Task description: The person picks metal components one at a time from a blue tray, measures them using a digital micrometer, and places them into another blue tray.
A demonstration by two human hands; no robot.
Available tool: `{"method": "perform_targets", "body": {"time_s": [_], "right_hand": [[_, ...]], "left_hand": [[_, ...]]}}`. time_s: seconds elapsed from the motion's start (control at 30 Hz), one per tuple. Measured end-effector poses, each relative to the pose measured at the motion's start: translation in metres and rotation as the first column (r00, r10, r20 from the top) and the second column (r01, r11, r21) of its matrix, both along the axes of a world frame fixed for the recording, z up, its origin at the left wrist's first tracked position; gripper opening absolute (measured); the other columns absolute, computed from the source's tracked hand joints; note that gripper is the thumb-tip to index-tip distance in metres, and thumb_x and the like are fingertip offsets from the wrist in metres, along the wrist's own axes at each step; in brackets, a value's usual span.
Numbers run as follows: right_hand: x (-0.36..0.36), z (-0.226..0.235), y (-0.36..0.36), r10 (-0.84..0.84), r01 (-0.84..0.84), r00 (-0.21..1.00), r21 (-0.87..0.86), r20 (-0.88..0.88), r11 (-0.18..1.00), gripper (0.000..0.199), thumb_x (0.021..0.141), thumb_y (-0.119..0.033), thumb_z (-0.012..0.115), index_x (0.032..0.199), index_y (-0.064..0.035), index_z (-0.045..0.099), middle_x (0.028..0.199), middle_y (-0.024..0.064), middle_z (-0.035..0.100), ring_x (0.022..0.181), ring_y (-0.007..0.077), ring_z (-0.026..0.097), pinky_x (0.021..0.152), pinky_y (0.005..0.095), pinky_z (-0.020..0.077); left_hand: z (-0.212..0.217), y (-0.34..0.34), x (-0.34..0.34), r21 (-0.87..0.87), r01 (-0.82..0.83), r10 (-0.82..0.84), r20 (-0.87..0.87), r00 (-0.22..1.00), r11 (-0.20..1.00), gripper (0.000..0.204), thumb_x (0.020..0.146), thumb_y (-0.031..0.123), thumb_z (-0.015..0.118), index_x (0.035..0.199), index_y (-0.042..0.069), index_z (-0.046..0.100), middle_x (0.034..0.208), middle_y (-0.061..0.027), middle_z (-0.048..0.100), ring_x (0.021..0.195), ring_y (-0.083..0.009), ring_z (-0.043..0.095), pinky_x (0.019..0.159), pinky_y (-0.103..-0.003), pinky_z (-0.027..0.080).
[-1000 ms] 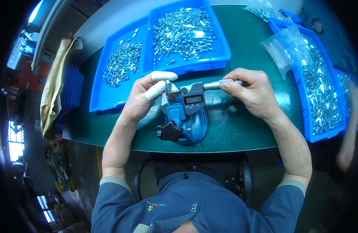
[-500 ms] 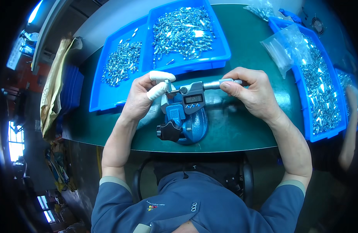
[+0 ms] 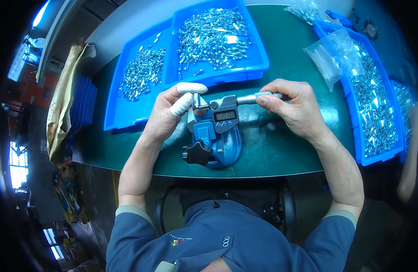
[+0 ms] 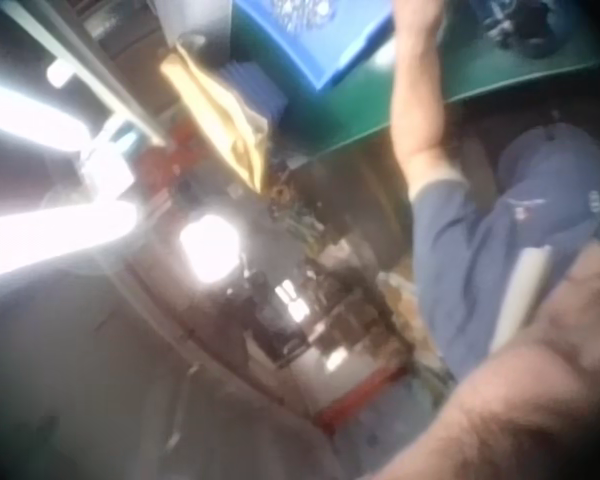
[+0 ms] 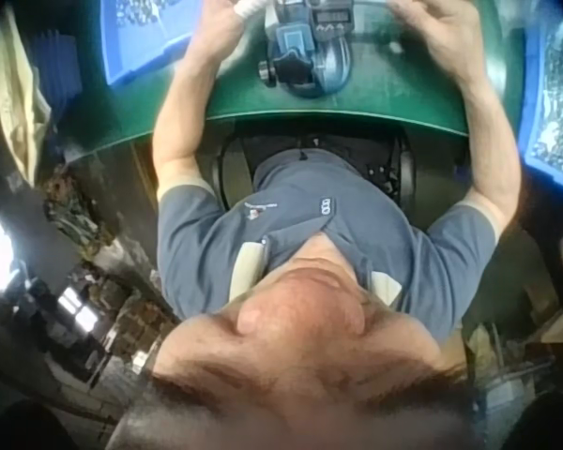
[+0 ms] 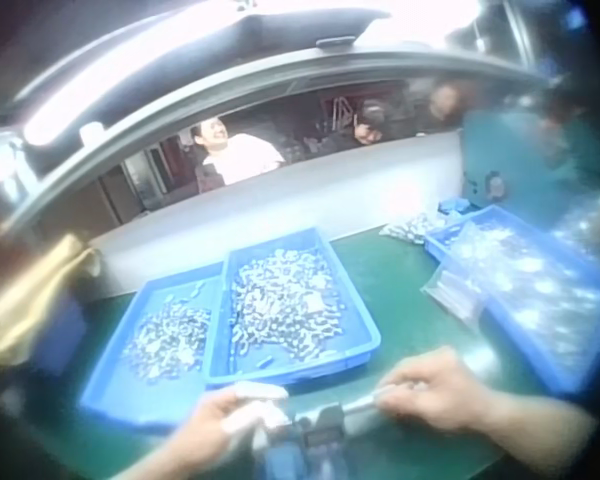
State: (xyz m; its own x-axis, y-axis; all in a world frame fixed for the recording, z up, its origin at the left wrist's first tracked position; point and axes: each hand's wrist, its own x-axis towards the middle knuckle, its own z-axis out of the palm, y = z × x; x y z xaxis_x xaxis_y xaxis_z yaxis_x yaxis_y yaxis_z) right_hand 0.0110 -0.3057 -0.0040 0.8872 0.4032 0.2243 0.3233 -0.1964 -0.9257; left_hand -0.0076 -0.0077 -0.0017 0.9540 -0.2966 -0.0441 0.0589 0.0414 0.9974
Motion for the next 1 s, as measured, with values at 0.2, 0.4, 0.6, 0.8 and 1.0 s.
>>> {"method": "perform_targets", "body": {"time_s": [0.2, 0.4, 0.6, 0.8, 1.0], "right_hand": [[0.0, -0.001, -0.001, 0.007, -0.007, 1.0, 0.001, -0.001, 1.0, 0.026, 0.09, -0.024, 0.071, 0.093, 0.0021, 0.069, 0.071, 0.0028, 0.062, 0.064, 0.0081, 0.055, 0.058, 0.023, 0.0416], [0.0, -0.002, 0.001, -0.013, 0.016, 0.988, -0.023, 0.154, 1.0, 0.024, 0.089, -0.022, 0.071, 0.094, 0.0016, 0.068, 0.073, 0.0023, 0.062, 0.066, 0.0076, 0.054, 0.058, 0.0226, 0.0407], [0.0, -0.001, 0.0, -0.006, 0.006, 1.0, -0.014, 0.023, 1.0, 0.025, 0.09, -0.024, 0.071, 0.092, 0.0014, 0.068, 0.071, 0.002, 0.062, 0.064, 0.0077, 0.054, 0.057, 0.0226, 0.0404], [0.0, -0.002, 0.0, -0.003, 0.003, 1.0, 0.009, -0.012, 1.0, 0.027, 0.091, -0.024, 0.069, 0.091, 0.0022, 0.068, 0.07, 0.0024, 0.062, 0.063, 0.0079, 0.056, 0.056, 0.0226, 0.0414], [0.001, -0.003, 0.0, -0.003, 0.003, 1.0, 0.009, -0.018, 1.0, 0.027, 0.091, -0.024, 0.069, 0.091, 0.0027, 0.068, 0.07, 0.003, 0.062, 0.063, 0.0082, 0.057, 0.056, 0.0225, 0.0424]], "left_hand": [[0.001, 0.0, 0.0, 0.022, 0.003, -0.004, 0.034, 0.999, 1.0, 0.025, 0.094, 0.019, 0.065, 0.113, 0.003, 0.068, 0.089, -0.0057, 0.069, 0.081, -0.0126, 0.065, 0.077, -0.029, 0.054], [0.003, 0.0, 0.002, 0.057, -0.013, 0.01, 0.054, 0.999, 0.998, 0.02, 0.092, 0.013, 0.067, 0.11, 0.004, 0.069, 0.088, -0.0052, 0.069, 0.08, -0.0118, 0.065, 0.075, -0.028, 0.054], [0.003, -0.001, 0.001, 0.071, -0.022, 0.018, 0.051, 0.999, 0.997, 0.02, 0.091, 0.013, 0.067, 0.109, 0.004, 0.069, 0.087, -0.0052, 0.069, 0.079, -0.0109, 0.065, 0.073, -0.027, 0.053], [0.001, 0.0, 0.0, 0.032, -0.006, 0.005, 0.019, 1.0, 0.999, 0.023, 0.093, 0.017, 0.066, 0.111, 0.003, 0.068, 0.088, -0.0054, 0.068, 0.08, -0.0114, 0.064, 0.073, -0.027, 0.052], [-0.004, 0.001, 0.003, -0.007, 0.017, -0.016, 0.038, 0.999, 1.0, 0.032, 0.093, 0.025, 0.067, 0.115, 0.002, 0.066, 0.089, -0.0056, 0.068, 0.081, -0.0122, 0.064, 0.075, -0.028, 0.052]]}}
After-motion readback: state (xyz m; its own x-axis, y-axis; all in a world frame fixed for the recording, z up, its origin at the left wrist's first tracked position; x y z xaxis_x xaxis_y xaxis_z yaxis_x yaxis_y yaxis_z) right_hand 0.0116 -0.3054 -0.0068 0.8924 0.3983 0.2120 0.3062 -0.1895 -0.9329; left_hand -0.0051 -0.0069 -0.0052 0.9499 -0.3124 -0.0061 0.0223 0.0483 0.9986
